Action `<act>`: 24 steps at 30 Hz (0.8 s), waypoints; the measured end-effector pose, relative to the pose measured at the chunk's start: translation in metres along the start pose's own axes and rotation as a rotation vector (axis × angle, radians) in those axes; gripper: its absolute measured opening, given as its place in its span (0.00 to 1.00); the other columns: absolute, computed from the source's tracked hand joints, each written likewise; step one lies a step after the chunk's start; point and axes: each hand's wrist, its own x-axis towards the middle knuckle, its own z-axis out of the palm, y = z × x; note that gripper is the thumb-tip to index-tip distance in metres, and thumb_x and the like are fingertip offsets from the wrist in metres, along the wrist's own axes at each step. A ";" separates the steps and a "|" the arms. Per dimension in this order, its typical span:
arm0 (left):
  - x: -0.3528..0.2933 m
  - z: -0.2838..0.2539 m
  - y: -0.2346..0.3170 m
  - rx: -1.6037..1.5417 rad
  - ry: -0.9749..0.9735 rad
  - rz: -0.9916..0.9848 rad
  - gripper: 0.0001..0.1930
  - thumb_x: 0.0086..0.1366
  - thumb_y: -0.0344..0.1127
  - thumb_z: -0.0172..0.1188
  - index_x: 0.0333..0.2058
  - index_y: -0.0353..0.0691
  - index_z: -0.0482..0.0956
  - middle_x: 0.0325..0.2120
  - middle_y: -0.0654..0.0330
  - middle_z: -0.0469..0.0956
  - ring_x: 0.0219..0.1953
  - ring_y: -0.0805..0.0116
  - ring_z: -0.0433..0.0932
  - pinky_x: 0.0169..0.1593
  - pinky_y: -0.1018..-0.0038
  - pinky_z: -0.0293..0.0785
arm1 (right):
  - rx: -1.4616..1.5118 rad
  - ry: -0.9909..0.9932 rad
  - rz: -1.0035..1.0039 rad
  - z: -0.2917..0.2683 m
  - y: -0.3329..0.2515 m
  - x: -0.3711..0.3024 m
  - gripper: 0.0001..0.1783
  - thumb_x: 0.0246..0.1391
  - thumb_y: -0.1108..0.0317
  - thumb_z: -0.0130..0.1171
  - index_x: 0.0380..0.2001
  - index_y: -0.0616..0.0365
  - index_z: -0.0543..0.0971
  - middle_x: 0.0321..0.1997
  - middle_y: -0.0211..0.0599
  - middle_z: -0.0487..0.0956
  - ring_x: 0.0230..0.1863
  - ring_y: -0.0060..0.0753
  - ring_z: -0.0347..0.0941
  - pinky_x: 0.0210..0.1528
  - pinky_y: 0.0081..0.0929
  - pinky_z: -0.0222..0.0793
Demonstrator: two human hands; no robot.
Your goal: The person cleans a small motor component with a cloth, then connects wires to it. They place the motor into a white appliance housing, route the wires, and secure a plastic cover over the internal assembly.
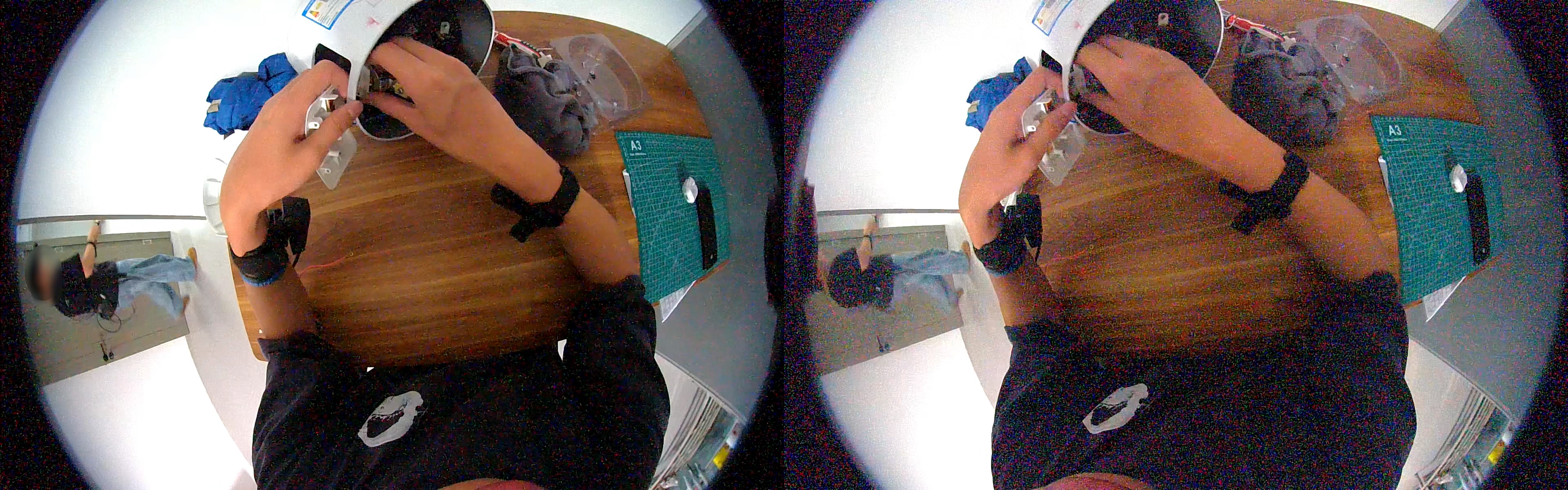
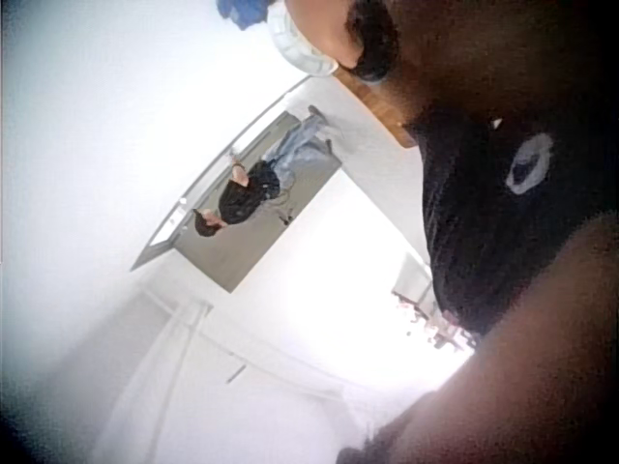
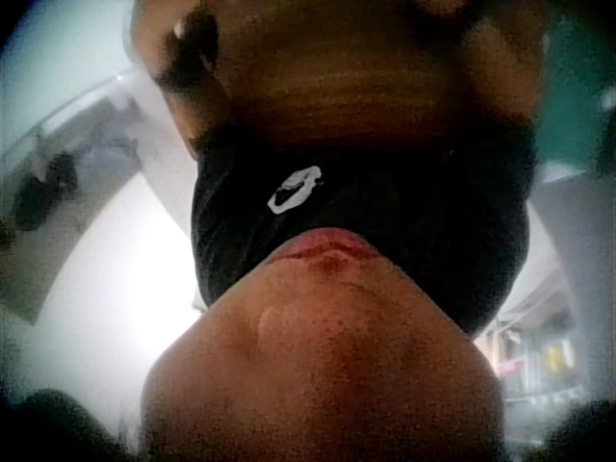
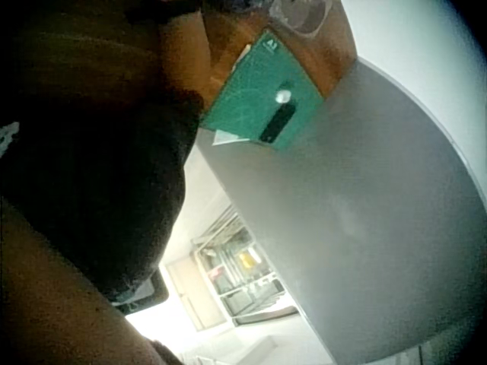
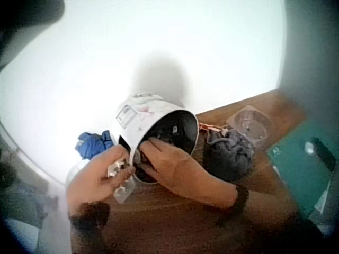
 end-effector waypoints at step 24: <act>0.000 0.008 0.003 0.140 0.167 0.230 0.12 0.73 0.32 0.63 0.49 0.34 0.74 0.43 0.43 0.82 0.43 0.35 0.79 0.45 0.56 0.76 | 0.005 0.012 0.096 0.004 -0.013 -0.008 0.25 0.54 0.73 0.72 0.57 0.56 0.82 0.56 0.47 0.79 0.58 0.53 0.78 0.58 0.42 0.76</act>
